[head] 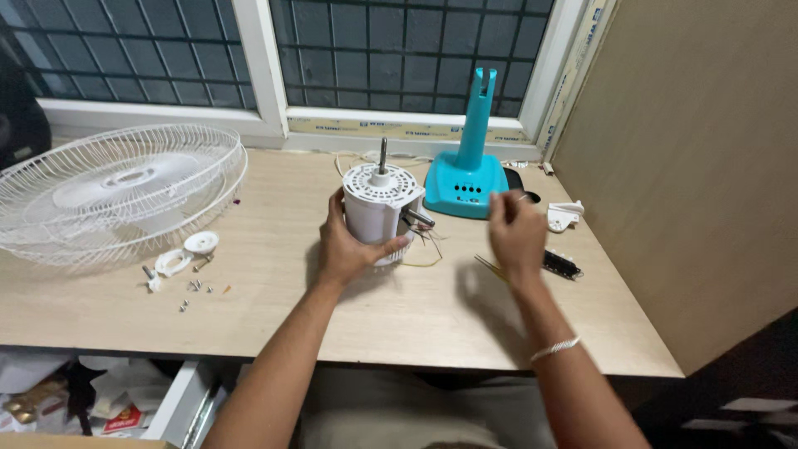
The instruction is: The person reassembles an electric fan by securing the motor housing with a screwdriver, attaching a white plastic bracket, and connecting internal wires to the base. The fan cage and base are visible on the table during the process.
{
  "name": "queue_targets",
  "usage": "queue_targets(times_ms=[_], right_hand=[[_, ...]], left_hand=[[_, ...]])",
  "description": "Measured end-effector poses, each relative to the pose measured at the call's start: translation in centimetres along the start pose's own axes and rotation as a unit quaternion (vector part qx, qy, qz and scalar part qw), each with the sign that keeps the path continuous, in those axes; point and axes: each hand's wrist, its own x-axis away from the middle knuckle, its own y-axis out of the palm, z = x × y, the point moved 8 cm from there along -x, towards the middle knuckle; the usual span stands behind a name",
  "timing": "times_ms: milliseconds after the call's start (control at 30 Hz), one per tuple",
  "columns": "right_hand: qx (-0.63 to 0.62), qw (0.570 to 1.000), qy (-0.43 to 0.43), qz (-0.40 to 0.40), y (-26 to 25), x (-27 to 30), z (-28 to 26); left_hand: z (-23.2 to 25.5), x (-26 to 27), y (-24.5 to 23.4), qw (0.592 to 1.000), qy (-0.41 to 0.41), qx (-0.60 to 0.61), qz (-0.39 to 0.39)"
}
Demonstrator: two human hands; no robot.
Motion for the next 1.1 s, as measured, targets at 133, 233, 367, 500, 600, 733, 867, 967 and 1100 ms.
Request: queue_targets(times_ms=[133,233,367,500,600,733,867,967,1100], right_hand=[[0.252,0.953,0.161,-0.038,-2.6,-4.4,8.6],[0.282,0.921,0.257,-0.084,-3.5,-4.8,13.5],[0.315,0.901,0.272,-0.119,-3.2,-4.5,15.8],[0.332,0.897,0.259,-0.133,-2.8,-4.4,15.7],[0.297,0.929,0.197,-0.1,-3.0,-4.8,13.5],[0.139,0.99,0.009,-0.006,-2.2,-4.5,6.1],[-0.204,0.957,0.007,-0.207,2.8,-3.0,-0.5],[-0.394,0.865,0.044,-0.307,5.0,-1.2,-4.0],[-0.585,0.733,0.109,-0.33,6.0,0.0,-4.9]], left_hand=[[0.4,-0.1,0.1,1.0,0.015,-0.016,-0.001],[0.8,0.2,-0.4,0.989,0.018,-0.144,0.042],[0.9,0.7,-0.5,0.983,0.001,-0.166,0.078],[0.4,0.6,-0.7,0.986,-0.034,-0.151,0.065],[0.6,0.5,-0.7,0.987,-0.025,-0.143,0.066],[0.6,0.5,-0.7,0.99,-0.015,-0.117,0.075],[0.8,0.6,-0.8,0.984,0.006,-0.148,0.097],[1.0,1.3,-1.2,0.976,0.021,-0.181,0.123],[1.2,0.5,-1.4,0.969,0.041,-0.197,0.14]])
